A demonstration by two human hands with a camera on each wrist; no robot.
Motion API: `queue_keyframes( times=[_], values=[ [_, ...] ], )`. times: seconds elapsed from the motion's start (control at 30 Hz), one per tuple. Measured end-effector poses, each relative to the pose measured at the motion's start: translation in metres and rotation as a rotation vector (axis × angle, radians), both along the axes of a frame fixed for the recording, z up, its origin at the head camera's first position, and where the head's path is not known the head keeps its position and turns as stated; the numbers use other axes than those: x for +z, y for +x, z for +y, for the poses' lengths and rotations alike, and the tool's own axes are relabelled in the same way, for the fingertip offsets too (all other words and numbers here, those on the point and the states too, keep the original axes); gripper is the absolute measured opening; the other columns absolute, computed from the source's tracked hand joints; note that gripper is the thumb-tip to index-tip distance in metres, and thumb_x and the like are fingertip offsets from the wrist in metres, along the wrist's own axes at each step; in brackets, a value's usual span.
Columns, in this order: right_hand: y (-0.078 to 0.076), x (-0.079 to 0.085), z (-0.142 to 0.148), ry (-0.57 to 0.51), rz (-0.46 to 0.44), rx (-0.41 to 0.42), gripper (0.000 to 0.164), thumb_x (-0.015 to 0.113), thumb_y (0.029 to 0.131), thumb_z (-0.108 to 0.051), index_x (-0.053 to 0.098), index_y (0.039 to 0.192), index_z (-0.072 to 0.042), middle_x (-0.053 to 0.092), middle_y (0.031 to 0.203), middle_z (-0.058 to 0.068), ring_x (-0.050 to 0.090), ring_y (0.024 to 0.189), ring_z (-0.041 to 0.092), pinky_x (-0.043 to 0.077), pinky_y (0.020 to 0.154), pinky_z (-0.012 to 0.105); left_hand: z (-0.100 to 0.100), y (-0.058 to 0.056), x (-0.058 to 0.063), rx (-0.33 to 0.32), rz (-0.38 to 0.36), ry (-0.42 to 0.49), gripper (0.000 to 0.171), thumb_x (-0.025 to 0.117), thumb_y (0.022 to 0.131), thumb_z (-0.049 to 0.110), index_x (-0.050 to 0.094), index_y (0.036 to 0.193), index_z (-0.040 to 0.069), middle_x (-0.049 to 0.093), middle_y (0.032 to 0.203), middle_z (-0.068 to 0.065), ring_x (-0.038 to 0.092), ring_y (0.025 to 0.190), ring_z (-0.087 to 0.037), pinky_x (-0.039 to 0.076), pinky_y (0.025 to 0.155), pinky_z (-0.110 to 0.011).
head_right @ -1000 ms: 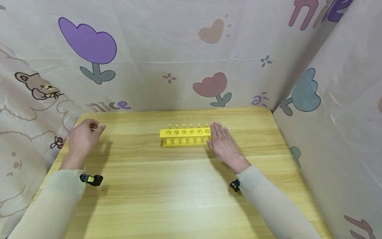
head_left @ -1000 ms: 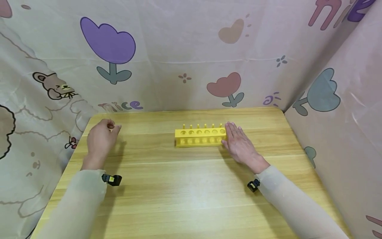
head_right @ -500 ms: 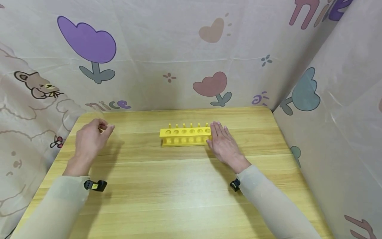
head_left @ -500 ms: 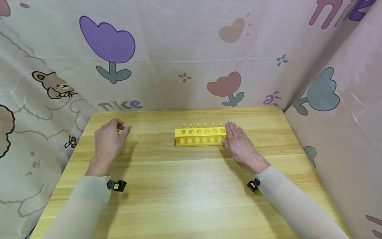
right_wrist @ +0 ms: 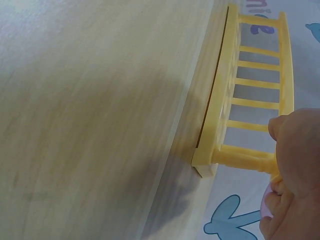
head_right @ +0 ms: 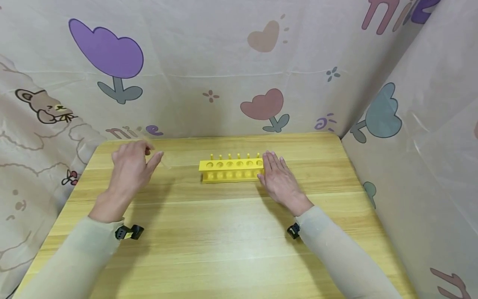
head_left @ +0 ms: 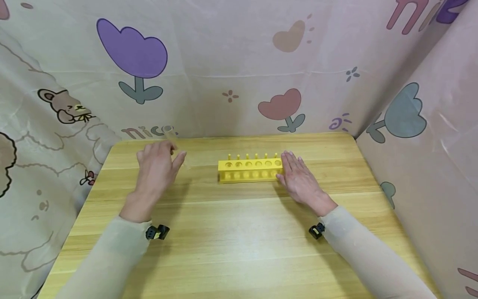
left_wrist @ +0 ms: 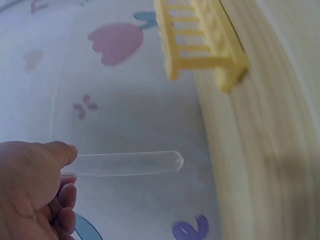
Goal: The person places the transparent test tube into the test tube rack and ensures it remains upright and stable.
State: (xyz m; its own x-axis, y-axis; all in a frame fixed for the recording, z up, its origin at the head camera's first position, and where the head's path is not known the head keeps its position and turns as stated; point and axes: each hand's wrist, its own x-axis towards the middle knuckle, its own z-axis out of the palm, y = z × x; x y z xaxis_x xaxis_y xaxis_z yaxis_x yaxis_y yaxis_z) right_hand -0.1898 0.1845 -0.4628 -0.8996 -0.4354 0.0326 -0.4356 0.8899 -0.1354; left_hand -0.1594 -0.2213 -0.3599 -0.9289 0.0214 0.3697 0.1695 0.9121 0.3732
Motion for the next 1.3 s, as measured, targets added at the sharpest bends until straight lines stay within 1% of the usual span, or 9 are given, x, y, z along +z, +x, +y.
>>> queue_keyframes(
  times=[0.13,0.3,0.5,0.63,0.83,1.1,1.3],
  values=[
    [0.000,0.000,0.000,-0.003,-0.003,-0.004,0.075,0.038,0.114,-0.040,0.009,0.165,0.008,0.012,0.173,0.029,0.011,0.163,0.042,0.009,0.131,0.055,0.020,-0.004,0.010,-0.036,0.007,0.005,0.033,0.070,0.103,0.029,0.063,0.109,-0.003,0.061,0.099,-0.018,0.050,0.098,-0.039,0.025,0.079,-0.049],
    [0.000,0.000,0.000,-0.001,-0.002,-0.007,0.075,0.038,0.114,-0.040,0.009,0.165,0.008,0.013,0.173,0.029,0.012,0.163,0.042,0.009,0.132,0.055,0.044,-0.011,0.015,-0.094,0.022,0.001,0.036,0.071,0.103,0.031,0.063,0.109,-0.004,0.062,0.099,-0.018,0.050,0.096,-0.038,0.029,0.082,-0.050],
    [0.001,0.002,0.000,-0.002,-0.003,-0.009,0.075,0.038,0.115,-0.040,0.009,0.165,0.007,0.011,0.173,0.028,0.012,0.163,0.041,0.009,0.132,0.055,0.071,-0.021,0.016,-0.130,-0.031,-0.001,0.041,0.067,0.104,0.038,0.063,0.113,-0.002,0.064,0.105,-0.016,0.052,0.102,-0.037,0.033,0.091,-0.051],
    [0.001,0.002,0.000,0.000,-0.002,-0.010,0.075,0.038,0.114,-0.040,0.009,0.165,0.007,0.012,0.173,0.028,0.012,0.163,0.041,0.009,0.132,0.055,0.084,-0.026,0.013,-0.141,-0.053,-0.022,0.041,0.067,0.105,0.039,0.064,0.114,0.000,0.065,0.105,-0.015,0.054,0.101,-0.035,0.034,0.090,-0.050],
    [0.001,0.001,-0.001,0.001,0.003,-0.010,0.075,0.038,0.114,-0.040,0.010,0.165,0.008,0.014,0.173,0.028,0.013,0.163,0.041,0.009,0.132,0.054,0.095,-0.029,0.006,-0.156,-0.080,-0.040,0.040,0.067,0.104,0.040,0.064,0.116,0.002,0.065,0.105,-0.013,0.054,0.098,-0.033,0.034,0.089,-0.048],
    [0.001,0.001,-0.001,0.000,0.004,-0.010,0.075,0.039,0.114,-0.040,0.012,0.165,0.008,0.014,0.173,0.028,0.014,0.163,0.041,0.010,0.132,0.055,0.102,-0.031,-0.006,-0.154,-0.110,-0.041,0.039,0.067,0.104,0.040,0.064,0.119,0.003,0.066,0.108,-0.012,0.054,0.101,-0.032,0.035,0.088,-0.046],
    [0.001,0.001,-0.001,0.003,0.009,-0.008,0.075,0.038,0.114,-0.041,0.011,0.165,0.008,0.014,0.173,0.028,0.014,0.162,0.041,0.010,0.132,0.055,0.103,-0.030,-0.015,-0.134,-0.130,-0.040,0.038,0.066,0.105,0.040,0.064,0.117,0.004,0.066,0.109,-0.011,0.055,0.106,-0.033,0.036,0.088,-0.045]
  ],
)
